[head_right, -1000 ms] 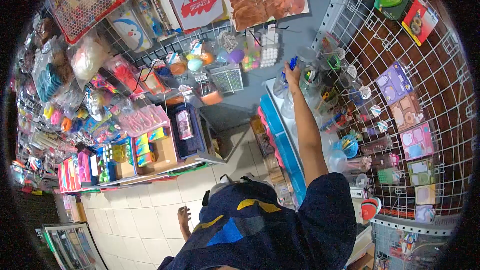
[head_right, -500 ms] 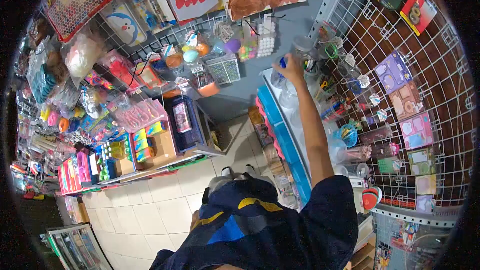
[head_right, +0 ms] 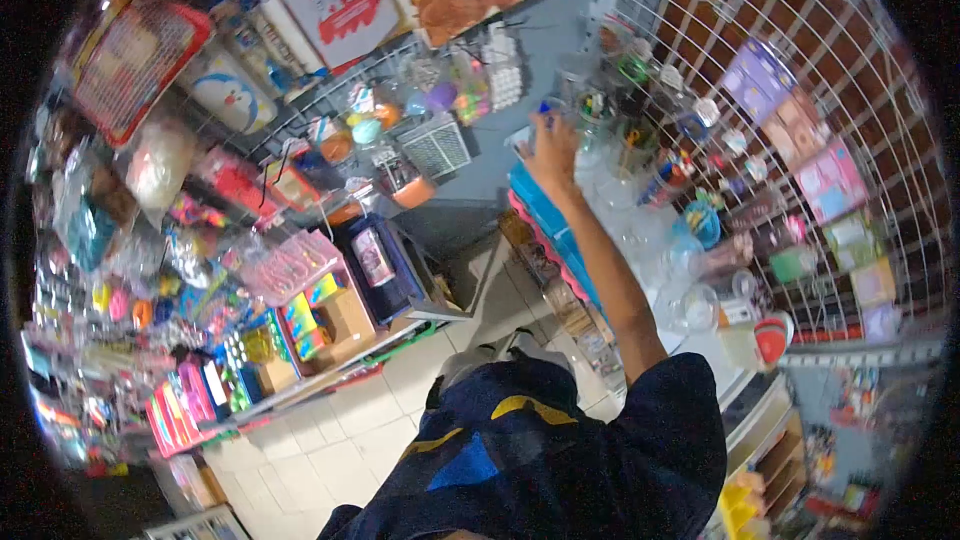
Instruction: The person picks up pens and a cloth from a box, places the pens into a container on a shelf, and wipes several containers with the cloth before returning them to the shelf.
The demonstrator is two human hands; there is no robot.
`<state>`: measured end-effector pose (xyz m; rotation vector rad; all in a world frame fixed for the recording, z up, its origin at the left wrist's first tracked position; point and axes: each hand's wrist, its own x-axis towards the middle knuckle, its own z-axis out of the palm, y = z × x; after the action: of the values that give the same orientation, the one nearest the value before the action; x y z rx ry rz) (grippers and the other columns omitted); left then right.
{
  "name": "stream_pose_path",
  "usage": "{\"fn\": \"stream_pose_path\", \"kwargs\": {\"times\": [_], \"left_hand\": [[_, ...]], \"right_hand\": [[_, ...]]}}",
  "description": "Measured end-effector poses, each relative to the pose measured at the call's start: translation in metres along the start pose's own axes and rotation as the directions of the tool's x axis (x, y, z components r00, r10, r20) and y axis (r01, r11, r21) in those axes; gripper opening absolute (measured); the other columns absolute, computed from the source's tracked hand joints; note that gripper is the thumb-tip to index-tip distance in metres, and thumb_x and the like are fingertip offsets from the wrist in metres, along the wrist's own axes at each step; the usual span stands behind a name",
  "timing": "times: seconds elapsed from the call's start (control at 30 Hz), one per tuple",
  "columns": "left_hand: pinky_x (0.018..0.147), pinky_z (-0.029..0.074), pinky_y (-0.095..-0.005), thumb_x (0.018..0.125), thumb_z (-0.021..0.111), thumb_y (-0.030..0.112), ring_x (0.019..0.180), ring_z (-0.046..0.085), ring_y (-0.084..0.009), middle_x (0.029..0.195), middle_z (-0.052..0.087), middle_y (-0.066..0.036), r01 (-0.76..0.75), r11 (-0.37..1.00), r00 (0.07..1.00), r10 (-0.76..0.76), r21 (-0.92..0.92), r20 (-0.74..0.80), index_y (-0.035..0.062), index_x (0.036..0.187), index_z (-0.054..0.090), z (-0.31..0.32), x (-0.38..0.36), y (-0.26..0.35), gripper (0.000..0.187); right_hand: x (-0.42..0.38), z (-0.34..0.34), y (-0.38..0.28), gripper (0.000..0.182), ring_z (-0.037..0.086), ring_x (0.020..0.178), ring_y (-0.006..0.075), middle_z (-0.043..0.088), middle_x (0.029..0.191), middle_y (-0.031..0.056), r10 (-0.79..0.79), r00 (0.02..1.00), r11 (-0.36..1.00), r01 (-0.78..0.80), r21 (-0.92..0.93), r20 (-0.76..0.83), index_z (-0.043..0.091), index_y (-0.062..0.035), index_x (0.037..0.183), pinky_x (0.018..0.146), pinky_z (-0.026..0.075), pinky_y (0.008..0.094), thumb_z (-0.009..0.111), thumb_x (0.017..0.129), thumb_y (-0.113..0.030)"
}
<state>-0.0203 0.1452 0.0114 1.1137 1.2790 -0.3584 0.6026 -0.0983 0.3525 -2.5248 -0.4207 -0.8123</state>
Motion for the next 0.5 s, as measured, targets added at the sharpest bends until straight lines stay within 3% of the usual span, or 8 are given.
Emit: {"fn": "stream_pose_path", "kwargs": {"times": [0.07, 0.23, 0.27, 0.3, 0.37, 0.4, 0.43, 0.5], "left_hand": [[0.063, 0.046, -0.0368, 0.089, 0.055, 0.038, 0.075, 0.054, -0.018, 0.093, 0.057, -0.003, -0.023, 0.996, 0.998, 0.017, 0.092, 0.061, 0.013, 0.11, 0.055, -0.008, 0.015, 0.019, 0.033], [0.061, 0.047, -0.0371, 0.089, 0.055, 0.039, 0.073, 0.055, -0.0181, 0.09, 0.057, -0.003, -0.122, 0.941, 0.971, 0.048, 0.316, 0.233, 0.0127, 0.109, 0.055, -0.026, 0.056, 0.087, 0.033], [0.061, 0.047, -0.0372, 0.089, 0.055, 0.039, 0.073, 0.055, -0.0181, 0.089, 0.057, -0.003, -0.146, 0.923, 0.963, 0.049, 0.356, 0.267, 0.0126, 0.108, 0.055, -0.03, 0.063, 0.099, 0.033], [0.061, 0.047, -0.0372, 0.089, 0.055, 0.039, 0.073, 0.055, -0.0181, 0.088, 0.057, -0.003, -0.169, 0.904, 0.954, 0.049, 0.394, 0.297, 0.0126, 0.108, 0.055, -0.033, 0.07, 0.113, 0.033], [0.06, 0.048, -0.0373, 0.089, 0.055, 0.04, 0.072, 0.055, -0.0182, 0.087, 0.057, -0.003, -0.221, 0.857, 0.931, 0.043, 0.465, 0.362, 0.0125, 0.108, 0.054, -0.034, 0.083, 0.14, 0.033], [0.06, 0.048, -0.0374, 0.089, 0.055, 0.04, 0.072, 0.055, -0.0182, 0.087, 0.057, -0.003, -0.252, 0.832, 0.914, 0.036, 0.494, 0.405, 0.0124, 0.108, 0.054, -0.03, 0.087, 0.154, 0.033], [0.06, 0.048, -0.0375, 0.09, 0.055, 0.04, 0.072, 0.056, -0.0182, 0.086, 0.057, -0.003, -0.283, 0.805, 0.894, 0.024, 0.521, 0.447, 0.0124, 0.107, 0.054, -0.028, 0.097, 0.165, 0.033], [0.059, 0.048, -0.0376, 0.09, 0.055, 0.04, 0.071, 0.056, -0.0182, 0.085, 0.057, -0.003, -0.398, 0.731, 0.818, 0.01, 0.554, 0.575, 0.0122, 0.107, 0.054, -0.023, 0.112, 0.18, 0.033]], "right_hand": [[-0.053, -0.017, -0.031, 0.033, 0.054, 0.095, 0.0344, 0.054, 0.103, 0.0175, -0.027, 1.0, 0.968, 0.026, 0.25, -0.002, 0.055, -0.0071, 0.107, 0.082, 0.043, 0.0439, 0.067, 0.077, -0.015], [-0.27, 0.022, -0.025, 0.016, 0.057, 0.091, 0.0284, 0.057, 0.09, 0.0121, -0.226, 0.827, 0.793, -0.151, 0.59, 0.515, 0.055, -0.0036, 0.091, 0.08, 0.044, 0.0361, 0.064, 0.081, -0.013], [-0.318, 0.014, -0.021, 0.017, 0.058, 0.086, 0.0285, 0.056, 0.085, 0.0118, -0.123, 0.685, 0.772, -0.389, 0.503, 0.718, 0.056, -0.0031, 0.091, 0.076, 0.046, 0.037, 0.062, 0.084, -0.017], [-0.38, 0.023, 0.0, 0.024, 0.06, 0.081, 0.0274, 0.059, 0.082, 0.0124, -0.11, 0.67, 0.825, -0.35, 0.443, 0.734, 0.058, -0.002, 0.095, 0.071, 0.047, 0.0387, 0.061, 0.085, -0.024], [-0.567, 0.048, 0.064, 0.034, 0.063, 0.084, 0.0298, 0.065, 0.088, 0.0138, 0.32, 0.447, 0.894, -0.434, -0.11, 0.835, 0.062, -0.0021, 0.096, 0.072, 0.048, 0.0444, 0.06, 0.086, -0.034], [-0.671, 0.046, 0.081, 0.032, 0.063, 0.087, 0.0315, 0.066, 0.084, 0.0151, 0.627, 0.445, 0.698, -0.686, -0.206, 0.639, 0.065, -0.0045, 0.096, 0.075, 0.049, 0.0439, 0.056, 0.086, -0.033], [-0.763, 0.081, 0.09, 0.024, 0.06, 0.068, 0.0266, 0.063, 0.07, 0.0142, 0.867, 0.383, 0.461, -0.859, -0.222, 0.319, 0.064, -0.0025, 0.069, 0.068, 0.048, 0.045, 0.066, 0.074, -0.026], [-0.79, -0.005, 0.067, 0.02, 0.058, 0.065, 0.0202, 0.063, 0.071, 0.0092, 0.818, -0.273, -0.26, -0.961, -0.097, 0.506, 0.061, -0.0115, 0.079, 0.065, 0.047, 0.0374, 0.051, 0.086, -0.028]]}}
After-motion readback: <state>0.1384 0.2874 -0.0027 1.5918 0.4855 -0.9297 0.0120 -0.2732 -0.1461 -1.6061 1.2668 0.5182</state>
